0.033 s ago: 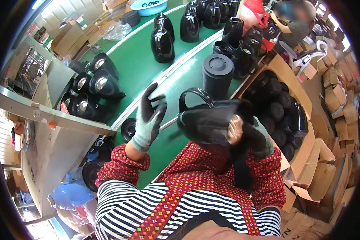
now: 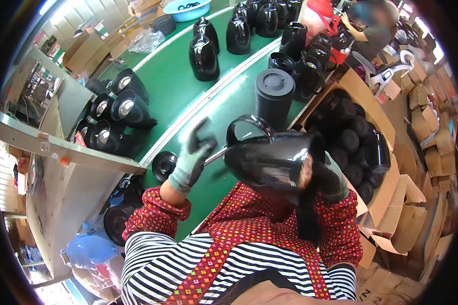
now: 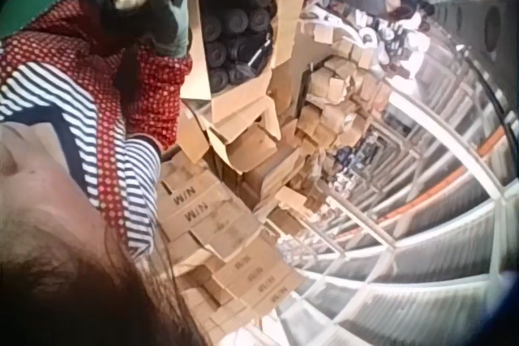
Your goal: The person repeatedly picks up black plastic containers and lids from a green table, inserts a metal rod into the container, and secures the lid. The person places the assembled containers into a cardboard box. The process is repeated for multiple units.
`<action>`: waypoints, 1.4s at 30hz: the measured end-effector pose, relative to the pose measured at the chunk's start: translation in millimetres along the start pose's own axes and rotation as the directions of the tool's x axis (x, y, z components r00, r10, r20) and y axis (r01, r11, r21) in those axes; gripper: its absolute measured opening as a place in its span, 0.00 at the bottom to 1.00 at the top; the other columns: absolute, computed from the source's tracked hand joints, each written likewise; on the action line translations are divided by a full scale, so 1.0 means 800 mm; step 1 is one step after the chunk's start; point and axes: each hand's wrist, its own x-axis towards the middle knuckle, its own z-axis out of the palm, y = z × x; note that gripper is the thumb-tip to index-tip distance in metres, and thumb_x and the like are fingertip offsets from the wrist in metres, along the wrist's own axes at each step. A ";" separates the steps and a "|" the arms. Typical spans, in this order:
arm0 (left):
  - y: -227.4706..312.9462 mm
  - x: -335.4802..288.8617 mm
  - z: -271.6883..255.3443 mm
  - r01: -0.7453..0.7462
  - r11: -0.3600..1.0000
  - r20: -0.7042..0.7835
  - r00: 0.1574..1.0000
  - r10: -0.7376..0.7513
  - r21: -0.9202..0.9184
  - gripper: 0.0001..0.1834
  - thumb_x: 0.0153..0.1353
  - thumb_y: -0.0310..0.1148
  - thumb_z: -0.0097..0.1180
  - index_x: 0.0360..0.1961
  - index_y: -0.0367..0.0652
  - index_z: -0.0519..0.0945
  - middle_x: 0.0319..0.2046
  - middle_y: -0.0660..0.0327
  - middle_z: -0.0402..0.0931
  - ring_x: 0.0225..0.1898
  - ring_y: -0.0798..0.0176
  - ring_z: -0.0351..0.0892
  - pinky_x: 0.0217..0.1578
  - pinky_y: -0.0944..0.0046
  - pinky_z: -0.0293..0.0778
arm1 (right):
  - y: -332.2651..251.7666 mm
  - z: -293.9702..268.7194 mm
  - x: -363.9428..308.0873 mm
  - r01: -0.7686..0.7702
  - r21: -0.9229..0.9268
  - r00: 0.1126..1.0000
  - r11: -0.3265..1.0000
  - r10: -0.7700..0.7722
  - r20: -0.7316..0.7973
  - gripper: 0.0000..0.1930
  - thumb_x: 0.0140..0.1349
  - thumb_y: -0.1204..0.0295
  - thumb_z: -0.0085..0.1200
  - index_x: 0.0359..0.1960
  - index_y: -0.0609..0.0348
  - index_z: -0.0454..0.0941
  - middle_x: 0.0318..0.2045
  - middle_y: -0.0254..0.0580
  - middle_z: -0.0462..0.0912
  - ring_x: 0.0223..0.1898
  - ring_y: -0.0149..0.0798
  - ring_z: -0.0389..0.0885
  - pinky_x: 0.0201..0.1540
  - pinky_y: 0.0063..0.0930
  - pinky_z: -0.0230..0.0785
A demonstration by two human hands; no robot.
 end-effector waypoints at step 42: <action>-0.142 0.024 0.117 0.201 0.967 0.719 0.694 -0.030 -0.154 0.31 0.64 0.39 0.68 0.64 0.33 0.78 0.56 0.49 0.83 0.55 0.54 0.85 0.64 0.54 0.77 | 0.006 0.061 -0.049 0.136 -0.860 0.815 0.493 -0.549 -0.186 0.47 0.71 0.36 0.50 0.78 0.64 0.63 0.77 0.57 0.65 0.75 0.59 0.63 0.77 0.50 0.51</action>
